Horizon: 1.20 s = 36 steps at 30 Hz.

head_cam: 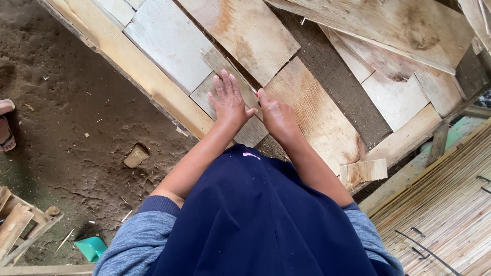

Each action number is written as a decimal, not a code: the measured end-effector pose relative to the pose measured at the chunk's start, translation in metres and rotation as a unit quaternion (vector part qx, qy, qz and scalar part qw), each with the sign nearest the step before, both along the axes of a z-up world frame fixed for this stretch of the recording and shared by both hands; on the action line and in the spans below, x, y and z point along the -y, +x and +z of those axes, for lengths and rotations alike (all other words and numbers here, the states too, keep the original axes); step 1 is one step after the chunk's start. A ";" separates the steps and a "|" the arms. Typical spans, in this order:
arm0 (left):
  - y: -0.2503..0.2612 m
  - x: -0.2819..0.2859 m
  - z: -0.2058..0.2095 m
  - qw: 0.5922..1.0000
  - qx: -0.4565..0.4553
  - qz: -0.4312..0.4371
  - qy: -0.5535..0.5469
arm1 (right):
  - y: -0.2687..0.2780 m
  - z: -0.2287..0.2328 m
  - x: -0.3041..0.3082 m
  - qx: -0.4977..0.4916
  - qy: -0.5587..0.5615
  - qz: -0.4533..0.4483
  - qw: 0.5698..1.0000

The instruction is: The person uses a red utility knife to shave thin strips from the edges of wooden planks on a workbench. They repeatedly reposition the planks and continue shaving along the edges, producing wood shavings that accumulate on the bench.

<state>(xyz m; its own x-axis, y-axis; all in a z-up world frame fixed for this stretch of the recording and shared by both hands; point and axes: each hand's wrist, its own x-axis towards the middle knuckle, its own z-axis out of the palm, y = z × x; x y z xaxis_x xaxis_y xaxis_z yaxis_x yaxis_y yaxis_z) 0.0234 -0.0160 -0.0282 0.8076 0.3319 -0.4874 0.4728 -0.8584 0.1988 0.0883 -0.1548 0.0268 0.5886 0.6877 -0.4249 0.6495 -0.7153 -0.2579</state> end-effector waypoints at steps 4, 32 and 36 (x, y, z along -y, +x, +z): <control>0.003 0.002 0.002 1.000 -0.015 0.003 -0.003 | -0.002 -0.003 0.012 0.011 0.003 0.004 1.000; 0.006 0.003 0.019 0.999 -0.035 0.017 -0.006 | -0.034 0.019 0.092 -0.003 -0.054 -0.013 0.998; 0.006 0.004 0.019 0.999 -0.044 0.011 0.005 | -0.041 0.017 0.107 0.013 -0.054 -0.006 0.998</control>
<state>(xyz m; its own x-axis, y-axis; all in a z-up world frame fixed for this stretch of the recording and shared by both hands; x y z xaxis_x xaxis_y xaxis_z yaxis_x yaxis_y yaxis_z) 0.0292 -0.0201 -0.0095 0.7545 0.3545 -0.5523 0.5071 -0.8491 0.1478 0.0476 -0.2616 0.0439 0.6077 0.6325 -0.4803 0.6469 -0.7450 -0.1626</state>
